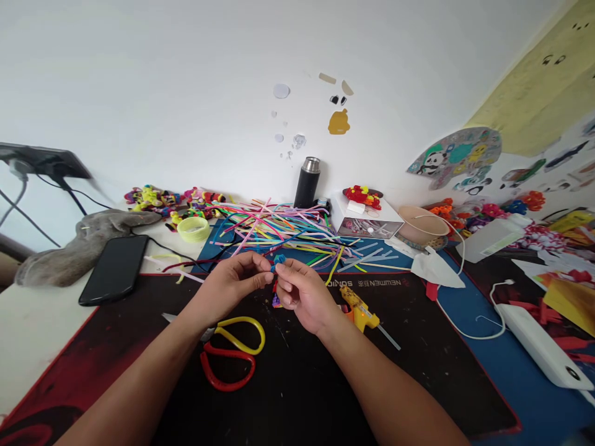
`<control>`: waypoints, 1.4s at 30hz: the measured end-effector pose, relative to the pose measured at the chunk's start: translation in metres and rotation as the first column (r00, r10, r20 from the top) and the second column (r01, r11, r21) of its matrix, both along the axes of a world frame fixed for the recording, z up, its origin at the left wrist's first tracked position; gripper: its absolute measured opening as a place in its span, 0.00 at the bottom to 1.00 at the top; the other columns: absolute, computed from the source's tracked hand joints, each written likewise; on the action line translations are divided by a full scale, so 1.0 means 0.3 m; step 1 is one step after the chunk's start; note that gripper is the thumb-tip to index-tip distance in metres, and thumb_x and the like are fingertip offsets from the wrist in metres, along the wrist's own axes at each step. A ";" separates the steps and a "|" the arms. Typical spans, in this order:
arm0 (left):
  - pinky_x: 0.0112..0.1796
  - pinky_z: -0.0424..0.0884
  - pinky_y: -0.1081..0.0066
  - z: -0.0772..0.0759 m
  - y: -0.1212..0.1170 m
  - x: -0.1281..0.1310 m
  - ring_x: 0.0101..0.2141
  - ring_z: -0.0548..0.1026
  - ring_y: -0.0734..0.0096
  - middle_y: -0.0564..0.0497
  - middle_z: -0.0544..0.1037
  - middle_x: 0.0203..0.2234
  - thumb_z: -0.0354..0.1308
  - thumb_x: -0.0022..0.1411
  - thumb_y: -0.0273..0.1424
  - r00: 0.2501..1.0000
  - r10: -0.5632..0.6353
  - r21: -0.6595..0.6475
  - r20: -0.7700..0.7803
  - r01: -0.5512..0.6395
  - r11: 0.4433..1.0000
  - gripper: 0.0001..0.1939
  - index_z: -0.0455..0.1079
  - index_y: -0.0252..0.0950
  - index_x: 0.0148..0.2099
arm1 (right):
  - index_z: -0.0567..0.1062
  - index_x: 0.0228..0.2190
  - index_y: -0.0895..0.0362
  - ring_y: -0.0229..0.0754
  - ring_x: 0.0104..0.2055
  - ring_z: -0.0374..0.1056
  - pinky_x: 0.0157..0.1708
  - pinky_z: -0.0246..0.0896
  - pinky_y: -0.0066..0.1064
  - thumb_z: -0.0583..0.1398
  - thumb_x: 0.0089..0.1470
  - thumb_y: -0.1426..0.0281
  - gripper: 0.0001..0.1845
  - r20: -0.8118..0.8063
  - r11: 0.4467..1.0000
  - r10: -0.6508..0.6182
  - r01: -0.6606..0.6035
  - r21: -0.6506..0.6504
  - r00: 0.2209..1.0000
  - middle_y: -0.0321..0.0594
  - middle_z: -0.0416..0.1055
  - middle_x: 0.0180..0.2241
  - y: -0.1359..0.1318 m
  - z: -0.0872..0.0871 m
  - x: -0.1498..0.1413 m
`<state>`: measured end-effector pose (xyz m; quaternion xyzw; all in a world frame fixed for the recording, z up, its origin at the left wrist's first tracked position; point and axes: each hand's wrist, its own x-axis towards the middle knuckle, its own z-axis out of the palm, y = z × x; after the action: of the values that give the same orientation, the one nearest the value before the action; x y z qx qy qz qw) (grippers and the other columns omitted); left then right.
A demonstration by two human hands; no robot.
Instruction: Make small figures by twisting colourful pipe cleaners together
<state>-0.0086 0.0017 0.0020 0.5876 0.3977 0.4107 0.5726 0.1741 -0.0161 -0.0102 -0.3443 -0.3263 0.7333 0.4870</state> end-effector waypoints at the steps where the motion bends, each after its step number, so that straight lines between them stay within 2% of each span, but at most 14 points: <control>1: 0.39 0.73 0.66 0.000 0.000 0.000 0.35 0.76 0.65 0.51 0.79 0.32 0.75 0.56 0.48 1.000 0.001 0.011 -0.016 -0.001 1.000 0.21 0.77 0.37 0.38 | 0.67 0.26 0.55 0.29 0.17 0.54 0.18 0.39 0.26 0.76 0.48 0.59 0.24 -0.002 1.000 0.000 0.000 0.000 1.000 0.25 0.60 0.20 -0.001 0.001 -0.001; 9: 0.40 0.73 0.66 -0.003 -0.004 -0.002 0.35 0.76 0.63 0.50 0.80 0.32 0.72 0.59 0.51 0.995 0.024 0.082 -0.093 -0.016 0.997 0.22 0.77 0.37 0.38 | 0.68 0.28 0.54 0.30 0.17 0.54 0.18 0.37 0.26 0.76 0.48 0.59 0.23 -0.020 1.000 0.012 -0.012 -0.011 1.000 0.24 0.60 0.19 0.001 -0.001 -0.001; 22: 0.41 0.73 0.67 -0.001 -0.019 -0.008 0.36 0.78 0.63 0.50 0.81 0.34 0.68 0.66 0.40 0.984 0.066 0.260 -0.165 -0.021 0.965 0.10 0.78 0.38 0.40 | 0.67 0.29 0.54 0.30 0.16 0.52 0.19 0.37 0.26 0.74 0.49 0.62 0.22 -0.057 0.996 0.074 -0.076 -0.040 0.996 0.21 0.55 0.16 0.003 0.004 0.003; 28: 0.41 0.73 0.68 0.010 -0.021 -0.017 0.37 0.77 0.65 0.50 0.81 0.34 0.65 0.67 0.36 0.976 0.050 0.349 -0.211 0.027 0.937 0.07 0.78 0.38 0.40 | 0.67 0.30 0.54 0.30 0.16 0.52 0.18 0.38 0.27 0.74 0.50 0.62 0.22 -0.068 0.993 0.106 -0.109 -0.048 0.992 0.21 0.55 0.16 -0.001 0.007 0.005; 32: 0.39 0.73 0.69 0.012 -0.018 -0.013 0.36 0.77 0.65 0.51 0.80 0.33 0.65 0.67 0.38 0.981 0.015 0.270 -0.196 0.039 0.962 0.09 0.77 0.37 0.40 | 0.67 0.30 0.54 0.30 0.16 0.52 0.18 0.38 0.26 0.74 0.50 0.62 0.21 -0.081 0.992 0.114 -0.118 -0.045 0.990 0.21 0.56 0.16 -0.001 0.008 0.005; 36: 0.39 0.73 0.68 0.013 -0.013 -0.010 0.36 0.77 0.65 0.51 0.80 0.33 0.68 0.65 0.42 0.987 -0.011 0.182 -0.163 0.041 0.982 0.13 0.77 0.37 0.40 | 0.67 0.29 0.54 0.29 0.16 0.53 0.18 0.38 0.26 0.74 0.49 0.62 0.22 -0.071 0.997 0.063 -0.066 -0.041 0.995 0.22 0.58 0.17 0.001 0.005 0.000; 42: 0.40 0.72 0.67 0.009 -0.010 -0.010 0.36 0.77 0.65 0.50 0.81 0.33 0.70 0.64 0.45 0.988 0.016 0.150 -0.153 0.008 0.989 0.16 0.78 0.37 0.40 | 0.69 0.31 0.54 0.30 0.16 0.54 0.17 0.39 0.25 0.74 0.49 0.61 0.21 -0.031 0.999 0.016 -0.017 -0.027 0.999 0.22 0.59 0.17 -0.006 0.007 -0.008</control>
<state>-0.0116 -0.0014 0.0046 0.6582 0.4100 0.3940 0.4934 0.1716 -0.0179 -0.0082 -0.3369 -0.3118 0.7469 0.4810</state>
